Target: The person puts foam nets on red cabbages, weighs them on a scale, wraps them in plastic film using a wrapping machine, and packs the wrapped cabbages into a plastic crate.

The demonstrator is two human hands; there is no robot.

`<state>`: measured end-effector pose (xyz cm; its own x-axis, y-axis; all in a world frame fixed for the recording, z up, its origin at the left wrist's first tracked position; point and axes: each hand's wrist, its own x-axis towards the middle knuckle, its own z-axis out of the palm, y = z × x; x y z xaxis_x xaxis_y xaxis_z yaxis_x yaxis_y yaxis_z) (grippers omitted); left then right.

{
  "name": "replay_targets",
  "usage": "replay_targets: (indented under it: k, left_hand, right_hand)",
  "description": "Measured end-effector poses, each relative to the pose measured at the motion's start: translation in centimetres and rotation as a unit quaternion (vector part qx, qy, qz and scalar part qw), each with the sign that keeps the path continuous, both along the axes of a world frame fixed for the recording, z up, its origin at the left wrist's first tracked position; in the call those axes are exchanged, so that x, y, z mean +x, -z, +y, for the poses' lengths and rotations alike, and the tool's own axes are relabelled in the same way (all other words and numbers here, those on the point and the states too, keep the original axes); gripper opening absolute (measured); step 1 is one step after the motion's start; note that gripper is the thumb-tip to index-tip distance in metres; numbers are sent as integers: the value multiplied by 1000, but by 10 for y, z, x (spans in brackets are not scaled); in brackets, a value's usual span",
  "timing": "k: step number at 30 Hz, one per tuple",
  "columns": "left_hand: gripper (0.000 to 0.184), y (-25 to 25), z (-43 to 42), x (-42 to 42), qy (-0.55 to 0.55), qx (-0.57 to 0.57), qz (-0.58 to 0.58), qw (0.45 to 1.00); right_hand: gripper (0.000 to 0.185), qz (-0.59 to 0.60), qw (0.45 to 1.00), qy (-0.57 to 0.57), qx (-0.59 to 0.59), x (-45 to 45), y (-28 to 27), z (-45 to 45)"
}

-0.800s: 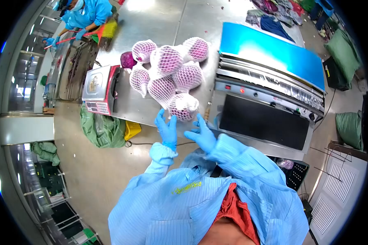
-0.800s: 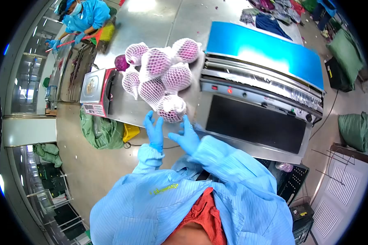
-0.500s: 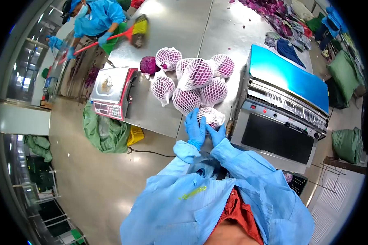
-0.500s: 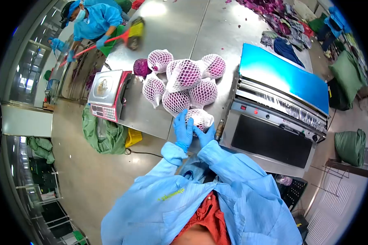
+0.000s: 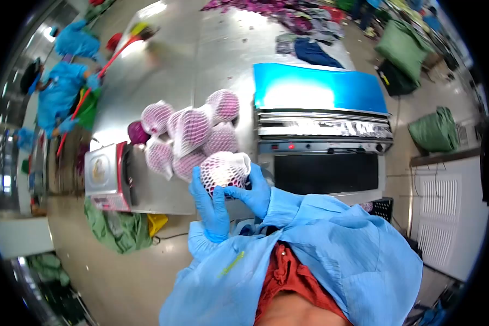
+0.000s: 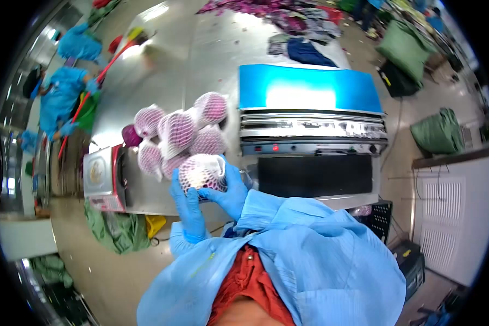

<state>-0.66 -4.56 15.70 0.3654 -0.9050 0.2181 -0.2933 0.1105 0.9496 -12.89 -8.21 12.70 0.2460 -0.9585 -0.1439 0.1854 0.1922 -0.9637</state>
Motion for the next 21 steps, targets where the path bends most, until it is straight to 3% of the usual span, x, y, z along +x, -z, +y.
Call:
replay_targets:
  k: [1, 4, 6, 7, 8, 12, 15, 18, 21]
  left_hand:
    - [62, -17, -12, -13, 25, -20, -4, 999]
    - [60, -32, -62, -55, 120, -61, 7, 991]
    - [57, -38, -104, -93, 185, -19, 130, 974]
    - [55, -41, -125, -113, 220, 11, 205, 954]
    - [54, -36, -148, -130, 233, 38, 194, 952]
    - [52, -9, -222, -199, 305, 149, 247, 908]
    - [53, 7, -245, -231, 290, 205, 220, 909]
    - [50, 7, -252, -231, 281, 210, 239, 905]
    - [44, 13, -257, -232, 277, 204, 193, 919]
  right_hand:
    - [90, 33, 999, -19, -18, -21, -26, -16]
    - [86, -49, 996, 28, -72, -89, -59, -62]
    - [84, -100, 993, 36, -57, -137, -88, -101]
    - [87, -33, 996, 73, -48, -161, -96, -119]
    - [90, 69, 993, 74, -59, -192, -79, -150]
    - [78, 237, 971, 40, 17, -276, -64, -236]
    - [74, 269, 956, 34, 109, -303, -57, -263]
    - [72, 202, 970, 32, 134, -314, -73, -247]
    - [72, 289, 951, -1, 110, -321, -68, -250]
